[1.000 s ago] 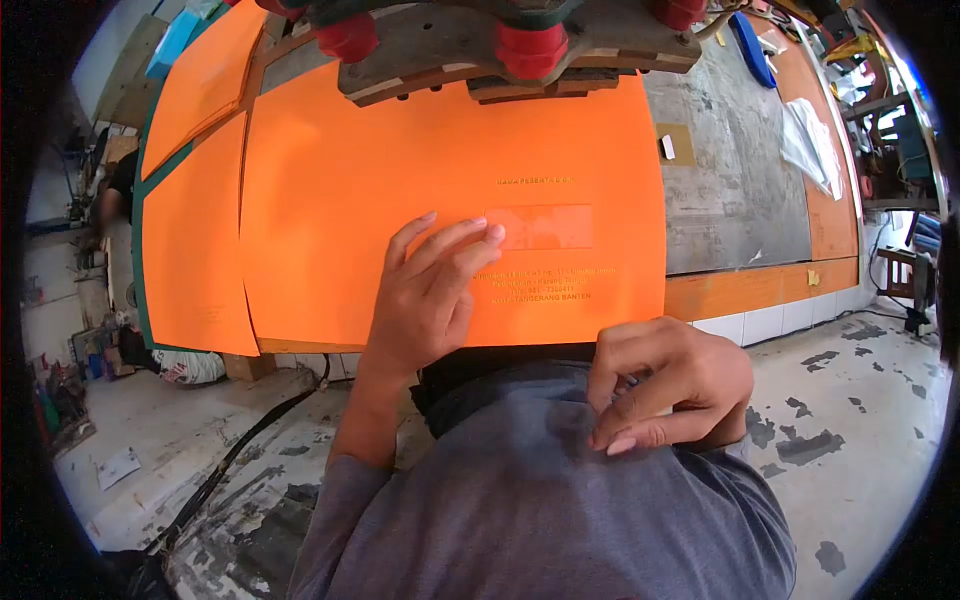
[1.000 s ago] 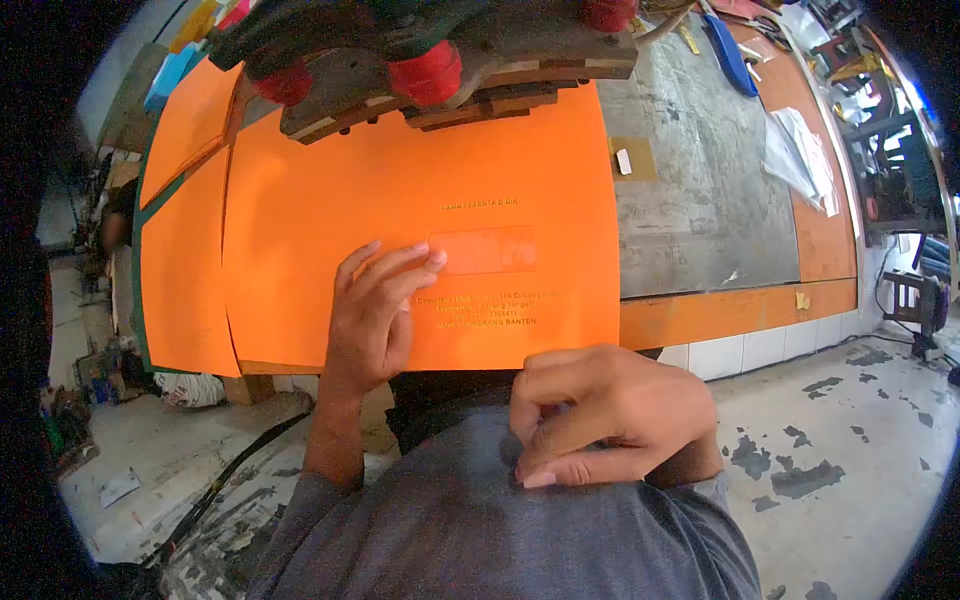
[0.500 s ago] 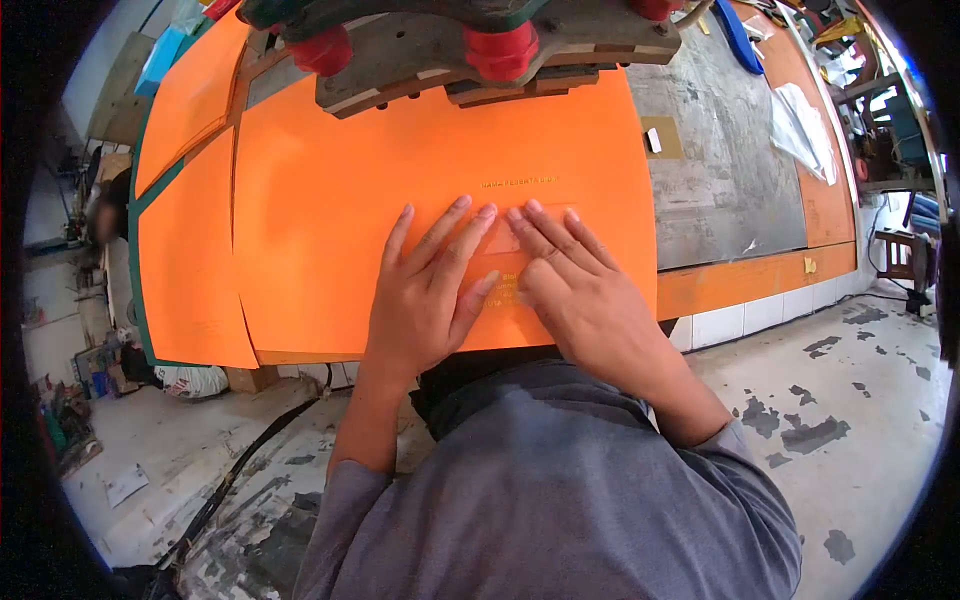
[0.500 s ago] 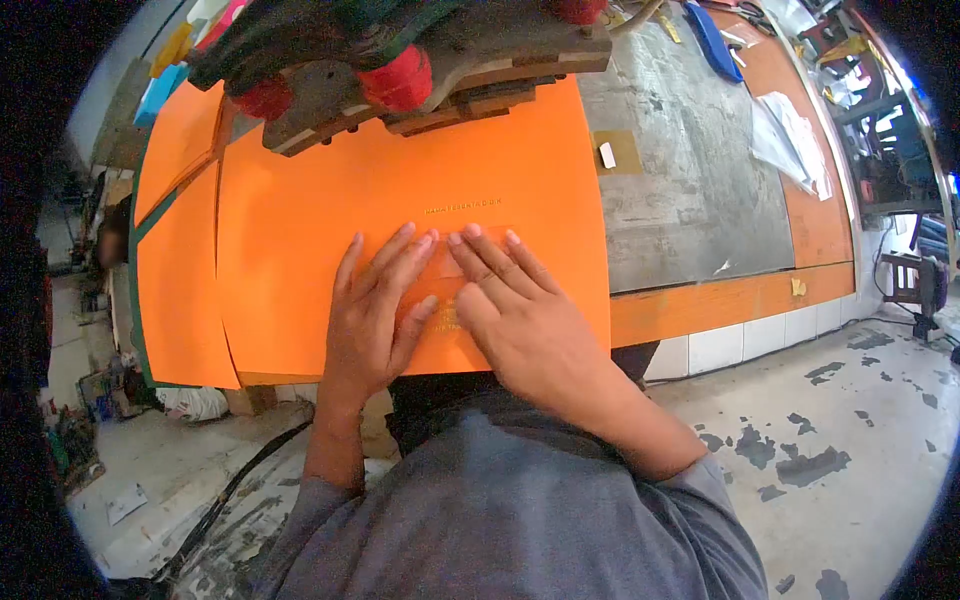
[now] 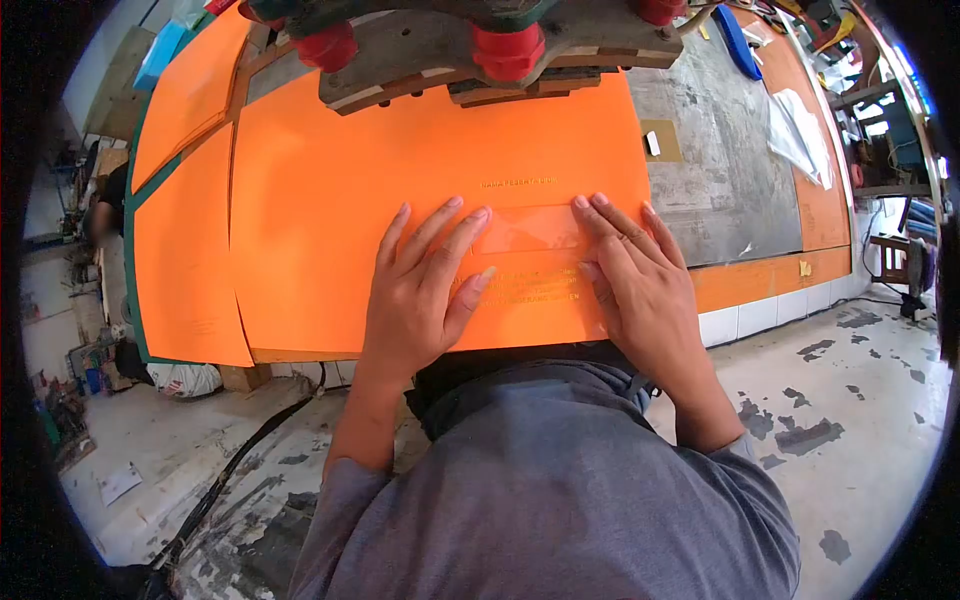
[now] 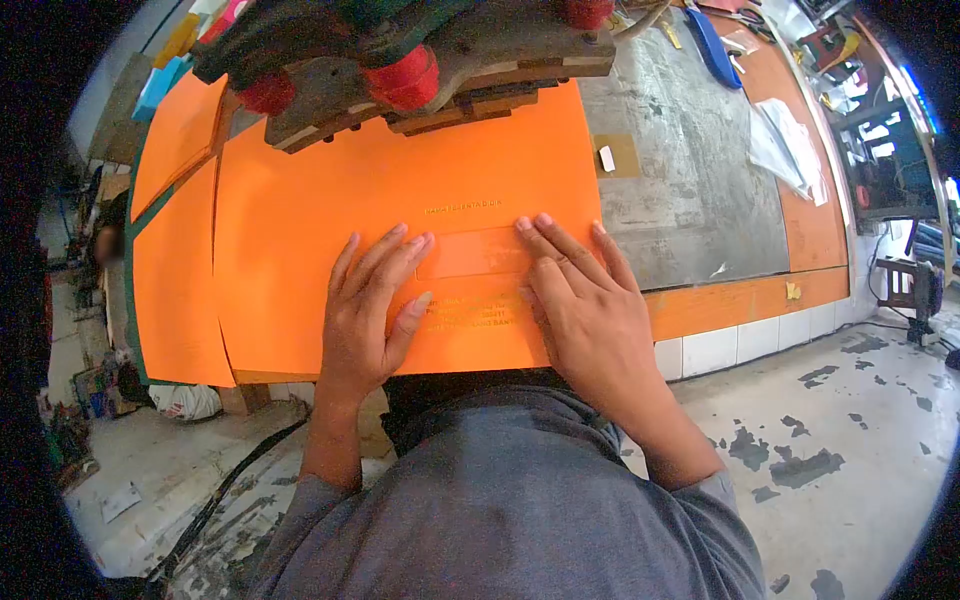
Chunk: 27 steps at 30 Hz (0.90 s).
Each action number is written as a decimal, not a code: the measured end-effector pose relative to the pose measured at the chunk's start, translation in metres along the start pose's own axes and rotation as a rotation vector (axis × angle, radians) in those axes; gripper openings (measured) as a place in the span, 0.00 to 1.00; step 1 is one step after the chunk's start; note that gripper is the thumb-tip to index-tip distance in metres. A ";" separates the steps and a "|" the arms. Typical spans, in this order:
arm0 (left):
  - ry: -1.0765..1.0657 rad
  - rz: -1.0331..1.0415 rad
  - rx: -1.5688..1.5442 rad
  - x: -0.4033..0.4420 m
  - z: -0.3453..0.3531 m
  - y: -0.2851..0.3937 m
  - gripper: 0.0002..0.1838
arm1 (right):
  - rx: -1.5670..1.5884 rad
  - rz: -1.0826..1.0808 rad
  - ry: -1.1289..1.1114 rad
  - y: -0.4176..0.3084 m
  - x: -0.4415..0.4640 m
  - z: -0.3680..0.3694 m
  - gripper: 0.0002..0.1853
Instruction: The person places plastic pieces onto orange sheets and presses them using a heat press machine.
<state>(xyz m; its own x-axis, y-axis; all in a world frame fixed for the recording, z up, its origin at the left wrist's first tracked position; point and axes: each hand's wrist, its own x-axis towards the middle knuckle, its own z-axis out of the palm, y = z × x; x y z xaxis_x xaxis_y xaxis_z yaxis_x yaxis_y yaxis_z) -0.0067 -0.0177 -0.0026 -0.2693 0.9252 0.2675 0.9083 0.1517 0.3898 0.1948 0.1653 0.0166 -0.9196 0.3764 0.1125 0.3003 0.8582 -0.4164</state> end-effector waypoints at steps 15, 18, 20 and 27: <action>0.197 0.039 -0.123 -0.009 0.001 -0.005 0.14 | 0.778 0.282 0.238 0.062 -0.030 -0.058 0.10; 0.222 0.066 -0.137 -0.013 0.002 -0.007 0.11 | 0.897 0.283 0.115 0.067 -0.041 -0.081 0.12; 0.225 0.072 -0.148 -0.016 0.000 -0.008 0.09 | 0.962 0.135 -0.122 0.069 -0.045 -0.090 0.12; 0.181 0.111 -0.207 -0.016 -0.002 -0.008 0.08 | 0.805 0.215 0.116 0.067 -0.049 -0.101 0.15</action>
<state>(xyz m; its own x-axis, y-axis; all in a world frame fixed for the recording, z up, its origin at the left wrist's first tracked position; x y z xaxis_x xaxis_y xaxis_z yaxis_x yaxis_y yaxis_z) -0.0108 -0.0342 -0.0079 -0.2414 0.8520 0.4645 0.8558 -0.0388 0.5159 0.2855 0.2395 0.0740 -0.8178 0.5747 0.0309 0.1533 0.2692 -0.9508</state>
